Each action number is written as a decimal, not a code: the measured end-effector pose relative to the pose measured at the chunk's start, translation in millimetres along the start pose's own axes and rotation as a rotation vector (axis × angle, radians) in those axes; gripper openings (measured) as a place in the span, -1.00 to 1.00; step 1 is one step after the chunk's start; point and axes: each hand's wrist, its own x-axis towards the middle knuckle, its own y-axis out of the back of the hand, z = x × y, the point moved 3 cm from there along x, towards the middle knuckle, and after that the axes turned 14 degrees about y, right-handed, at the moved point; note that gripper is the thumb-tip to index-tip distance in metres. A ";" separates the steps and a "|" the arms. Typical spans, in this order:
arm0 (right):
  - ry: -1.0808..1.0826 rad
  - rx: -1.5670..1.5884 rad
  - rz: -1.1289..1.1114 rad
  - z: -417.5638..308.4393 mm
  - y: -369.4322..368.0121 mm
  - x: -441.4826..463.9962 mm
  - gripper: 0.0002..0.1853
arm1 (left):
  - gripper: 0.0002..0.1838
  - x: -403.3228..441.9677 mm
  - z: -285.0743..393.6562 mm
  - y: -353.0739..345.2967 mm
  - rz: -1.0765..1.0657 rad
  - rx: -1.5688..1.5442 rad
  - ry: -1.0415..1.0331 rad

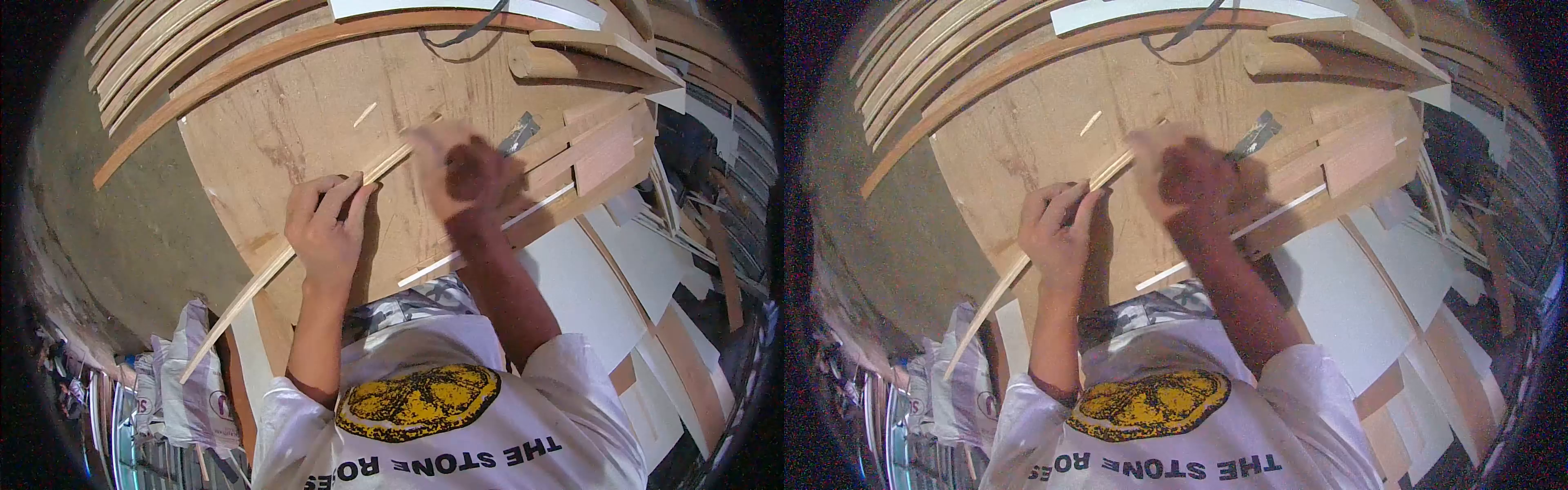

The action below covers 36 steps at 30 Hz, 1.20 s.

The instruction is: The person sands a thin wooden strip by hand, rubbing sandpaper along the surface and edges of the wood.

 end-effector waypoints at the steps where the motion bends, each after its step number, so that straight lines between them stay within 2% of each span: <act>1: -0.072 0.029 -0.030 0.2 4.5 1.0 -0.82 | -0.73 -0.3 -0.2 1.1 -0.008 0.000 0.005; 3: -0.204 0.081 -0.088 3.6 11.1 4.3 -0.82 | -0.73 0.3 0.3 0.2 -0.013 -0.005 0.016; 5: -0.112 0.103 0.032 2.3 5.3 -0.6 -0.83 | -0.75 0.1 0.0 0.2 -0.014 0.025 0.013; 7: 0.222 0.100 0.323 -12.5 -16.3 -15.0 -0.84 | -0.75 -0.3 0.3 -0.1 -0.021 0.035 0.013; 8: 0.186 0.028 0.250 -5.0 -11.0 -10.9 -0.84 | -0.74 0.2 -0.1 0.3 -0.024 0.033 0.014; 10: -0.211 -0.077 0.067 35.6 -3.2 0.3 -0.83 | -0.74 0.7 -0.6 1.7 -0.033 0.031 0.024; 12: -0.280 -0.132 -0.019 41.2 -0.1 0.6 -0.83 | -0.74 0.9 0.1 2.3 -0.042 0.024 0.043; 15: 0.049 -0.094 0.070 12.7 4.2 -13.2 -0.80 | -0.75 1.1 1.3 -1.1 -0.012 -0.001 0.003; 17: 0.198 0.011 0.213 -20.3 -9.4 -17.0 -0.79 | -0.73 0.2 0.4 -1.0 -0.025 -0.015 0.022; 18: 0.181 0.095 0.155 -15.4 -10.8 -13.2 -0.81 | -0.72 0.6 -0.5 0.4 -0.030 -0.016 0.029; 20: 0.189 0.160 0.265 6.4 -28.4 -16.9 -0.82 | -0.71 2.4 0.2 1.9 -0.036 -0.025 0.030; 22: 0.113 0.067 0.205 12.6 -16.0 -9.0 -0.81 | -0.71 1.6 1.0 3.5 -0.052 -0.014 0.042; 24: -0.025 -0.175 -0.027 15.3 13.0 4.9 -0.80 | -0.72 1.0 1.1 5.2 -0.057 0.017 0.068; 26: 0.063 0.104 0.275 20.6 -30.1 -18.3 -0.79 | -0.72 1.3 0.9 5.1 -0.060 0.027 0.070; 28: 0.108 0.185 0.334 7.8 -28.2 -17.1 -0.79 | -0.72 0.7 0.3 2.7 -0.047 0.013 0.047; 30: 0.109 0.074 0.151 -2.0 -12.1 -9.9 -0.81 | -0.72 0.0 -2.9 0.2 -0.017 -0.018 0.001; 32: 0.097 -0.245 0.137 7.8 3.7 -10.4 -0.83 | -0.71 1.5 -0.8 1.5 -0.024 -0.014 -0.004; 34: -0.060 -0.301 0.080 8.4 12.4 -4.7 -0.83 | -0.71 1.3 -0.4 4.4 -0.032 -0.003 -0.004; 35: -0.202 -0.200 0.031 6.7 18.1 1.7 -0.83 | -0.71 0.8 0.0 4.3 -0.032 0.001 -0.001; 36: -0.186 -0.130 0.050 1.6 14.9 1.5 -0.84 | -0.71 0.6 0.4 3.6 -0.034 0.002 0.002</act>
